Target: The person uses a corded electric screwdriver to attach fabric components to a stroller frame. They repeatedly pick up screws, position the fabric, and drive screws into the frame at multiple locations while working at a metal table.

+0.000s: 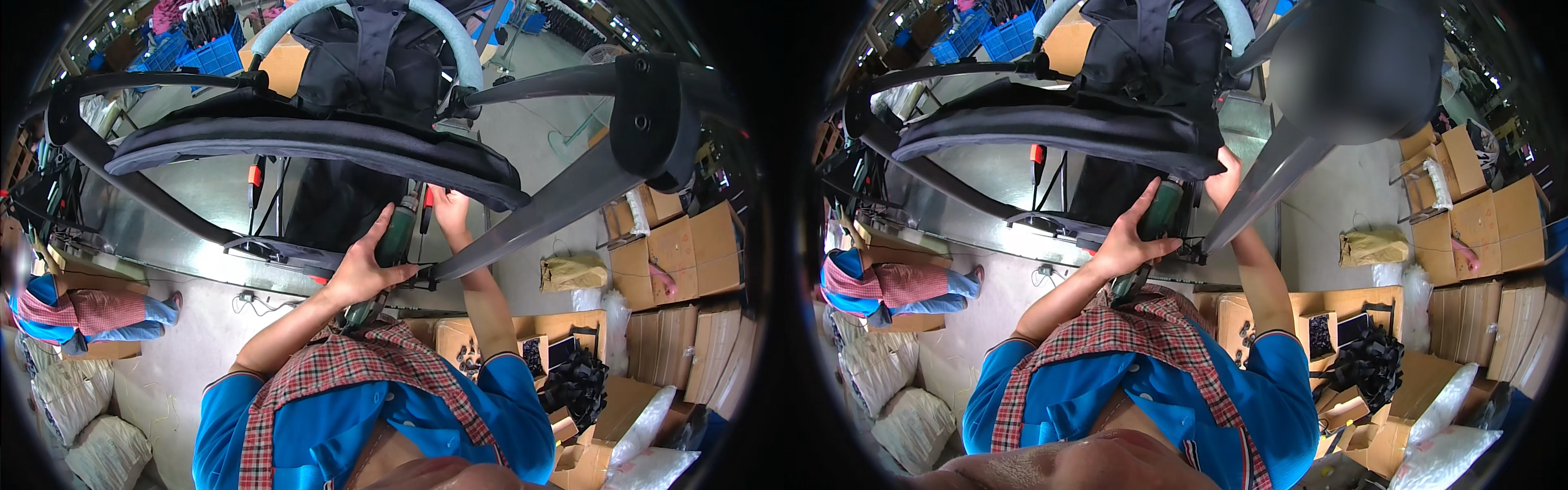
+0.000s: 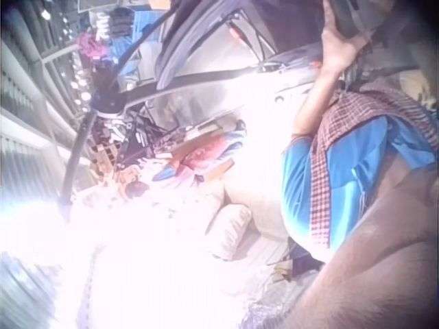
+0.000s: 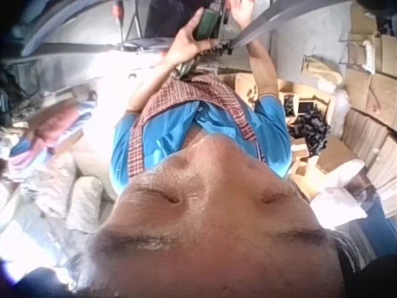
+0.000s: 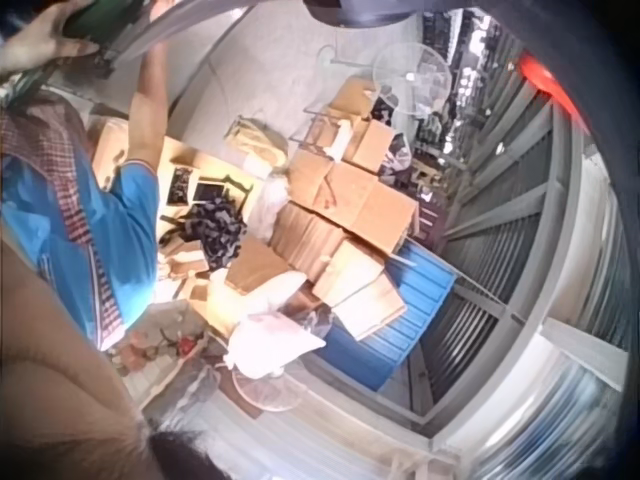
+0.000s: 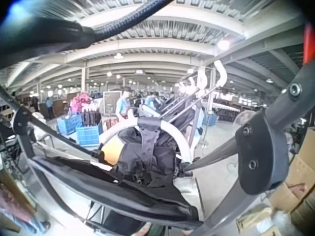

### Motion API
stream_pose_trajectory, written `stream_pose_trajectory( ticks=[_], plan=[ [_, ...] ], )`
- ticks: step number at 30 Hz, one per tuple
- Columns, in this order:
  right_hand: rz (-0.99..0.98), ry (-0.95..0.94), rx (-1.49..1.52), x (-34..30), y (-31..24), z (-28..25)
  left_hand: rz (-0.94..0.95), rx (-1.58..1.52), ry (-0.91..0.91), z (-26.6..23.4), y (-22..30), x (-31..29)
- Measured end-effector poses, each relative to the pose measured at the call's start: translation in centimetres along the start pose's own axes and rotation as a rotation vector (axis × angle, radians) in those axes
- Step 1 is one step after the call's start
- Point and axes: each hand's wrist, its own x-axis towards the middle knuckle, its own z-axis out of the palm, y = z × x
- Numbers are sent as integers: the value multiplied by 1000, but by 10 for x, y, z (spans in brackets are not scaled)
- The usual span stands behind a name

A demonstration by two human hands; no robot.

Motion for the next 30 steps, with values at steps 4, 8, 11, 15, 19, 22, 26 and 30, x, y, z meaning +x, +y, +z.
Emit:
stream_pose_trajectory(
  ticks=[4, 8, 11, 15, 19, 22, 26, 30],
  plan=[
    [-13, 48, 103, 2, -15, 11, 25, 2, 22, 0, -3, -5],
    [-45, 50, 121, 3, -24, 17, 20, -2, 36, -2, -3, -8],
    [32, 55, 63, -3, -2, 11, -15, -13, 14, -2, 1, -8],
    [88, 135, 198, 0, 12, 16, -80, -56, -7, -4, 3, -5],
    [76, 30, -67, 1, 9, 9, -60, -92, -6, -6, -3, -1],
    [-9, 93, 34, 1, 10, 10, -114, -241, -41, -7, -4, 3],
    [-36, 145, 86, 8, -10, 19, -104, -299, -61, -6, -7, 6],
    [39, 139, 19, 8, -13, 19, -81, -318, -55, -5, -12, 11]
  ],
)
